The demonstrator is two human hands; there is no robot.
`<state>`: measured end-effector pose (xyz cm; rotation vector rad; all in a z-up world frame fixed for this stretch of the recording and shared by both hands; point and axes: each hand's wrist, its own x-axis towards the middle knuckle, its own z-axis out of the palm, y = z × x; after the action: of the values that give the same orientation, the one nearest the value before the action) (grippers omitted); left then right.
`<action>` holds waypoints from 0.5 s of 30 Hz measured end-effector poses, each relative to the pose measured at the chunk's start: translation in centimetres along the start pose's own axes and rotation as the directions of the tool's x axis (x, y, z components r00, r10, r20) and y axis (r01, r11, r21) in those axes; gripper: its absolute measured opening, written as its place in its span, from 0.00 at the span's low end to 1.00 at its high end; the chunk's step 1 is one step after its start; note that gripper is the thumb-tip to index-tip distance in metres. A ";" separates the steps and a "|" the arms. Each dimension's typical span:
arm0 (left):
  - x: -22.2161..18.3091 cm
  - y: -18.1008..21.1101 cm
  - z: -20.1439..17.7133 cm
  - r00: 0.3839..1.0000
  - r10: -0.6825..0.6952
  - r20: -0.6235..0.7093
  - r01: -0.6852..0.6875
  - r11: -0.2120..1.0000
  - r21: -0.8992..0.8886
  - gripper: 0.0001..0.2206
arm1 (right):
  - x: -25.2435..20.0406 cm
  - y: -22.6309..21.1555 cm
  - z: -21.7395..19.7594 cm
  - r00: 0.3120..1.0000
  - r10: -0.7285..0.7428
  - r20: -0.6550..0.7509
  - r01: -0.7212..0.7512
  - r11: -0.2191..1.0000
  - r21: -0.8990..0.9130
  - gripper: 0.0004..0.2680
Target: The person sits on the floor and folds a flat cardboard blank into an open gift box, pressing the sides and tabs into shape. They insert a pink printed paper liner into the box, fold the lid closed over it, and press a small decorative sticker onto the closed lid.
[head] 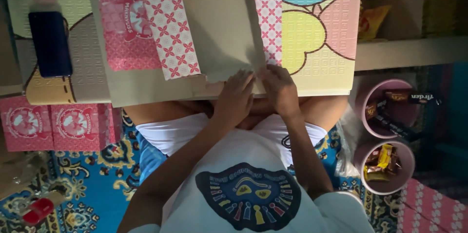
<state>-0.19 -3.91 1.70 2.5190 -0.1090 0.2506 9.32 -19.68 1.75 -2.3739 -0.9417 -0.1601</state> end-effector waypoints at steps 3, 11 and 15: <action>0.0 -0.5 0.7 1.000 0.019 0.017 -0.020 0.998 0.052 0.16 | 0.0 0.6 0.5 1.000 -0.027 0.009 0.027 0.998 -0.049 0.06; -0.3 -1.2 0.9 0.998 0.029 0.047 -0.033 0.995 0.095 0.16 | 0.9 0.7 0.3 0.994 0.106 0.039 -0.111 0.981 0.162 0.05; 0.3 -0.6 -0.8 0.999 0.023 0.033 -0.024 1.000 0.012 0.16 | 0.8 0.1 0.7 0.988 0.142 0.055 -0.150 0.966 0.212 0.09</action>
<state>0.08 -2.95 2.08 2.5356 -0.1503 0.2204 9.91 -18.94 1.39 -2.2407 -0.7566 0.0439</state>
